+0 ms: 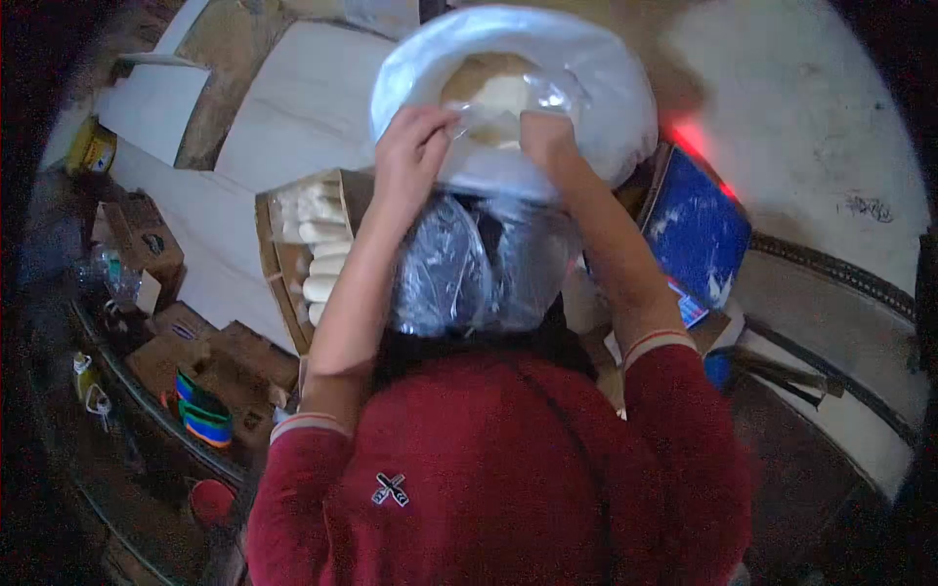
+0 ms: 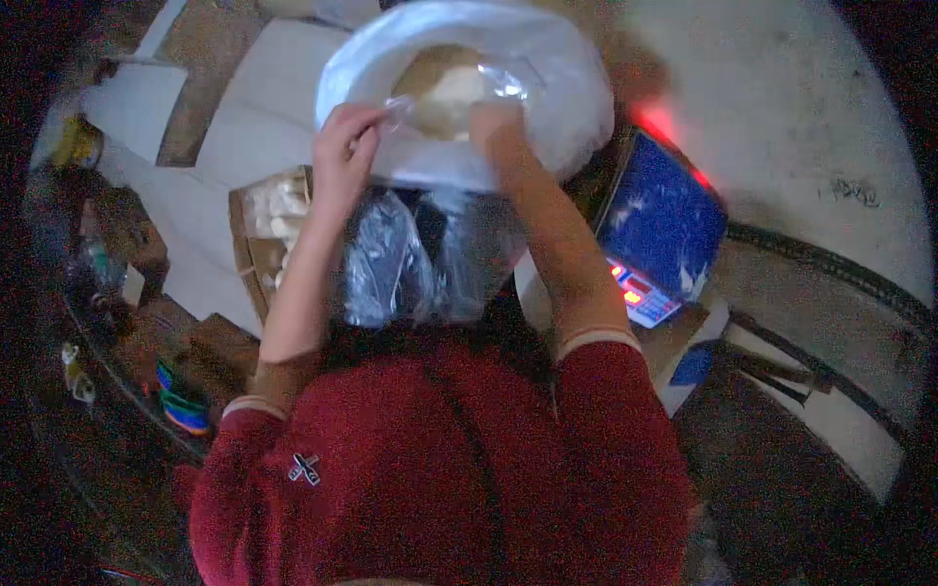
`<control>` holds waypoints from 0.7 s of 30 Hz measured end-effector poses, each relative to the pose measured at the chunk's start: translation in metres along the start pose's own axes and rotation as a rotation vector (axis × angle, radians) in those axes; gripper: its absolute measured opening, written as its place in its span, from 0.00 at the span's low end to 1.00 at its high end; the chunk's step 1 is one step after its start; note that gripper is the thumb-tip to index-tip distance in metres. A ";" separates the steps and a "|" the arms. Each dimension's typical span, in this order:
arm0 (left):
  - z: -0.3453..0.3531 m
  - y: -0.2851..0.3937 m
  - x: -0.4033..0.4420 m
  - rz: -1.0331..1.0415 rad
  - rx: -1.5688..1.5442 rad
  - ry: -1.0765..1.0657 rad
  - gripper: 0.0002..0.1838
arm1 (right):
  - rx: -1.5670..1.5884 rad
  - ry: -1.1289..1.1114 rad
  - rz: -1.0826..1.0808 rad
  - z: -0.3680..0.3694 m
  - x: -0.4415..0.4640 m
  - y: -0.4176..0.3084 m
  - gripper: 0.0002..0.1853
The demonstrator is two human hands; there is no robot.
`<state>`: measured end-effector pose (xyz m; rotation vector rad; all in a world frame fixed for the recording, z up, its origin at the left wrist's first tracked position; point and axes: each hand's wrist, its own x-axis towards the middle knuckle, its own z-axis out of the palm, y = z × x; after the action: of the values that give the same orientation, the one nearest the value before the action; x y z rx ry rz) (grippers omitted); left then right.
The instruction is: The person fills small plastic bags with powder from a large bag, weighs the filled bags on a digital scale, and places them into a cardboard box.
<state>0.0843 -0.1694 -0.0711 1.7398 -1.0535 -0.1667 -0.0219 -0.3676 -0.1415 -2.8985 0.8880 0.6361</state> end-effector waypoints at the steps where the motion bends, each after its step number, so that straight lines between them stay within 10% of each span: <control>1: -0.011 0.001 0.000 -0.034 -0.019 0.035 0.11 | 0.073 0.044 0.019 -0.004 -0.001 0.002 0.14; 21: -0.108 -0.043 -0.001 -0.180 0.066 0.226 0.12 | -0.036 0.496 -0.181 0.043 0.025 0.039 0.19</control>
<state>0.1687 -0.0904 -0.0584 1.8643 -0.7456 -0.0462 -0.0400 -0.4063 -0.1880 -3.1730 0.6300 -0.0911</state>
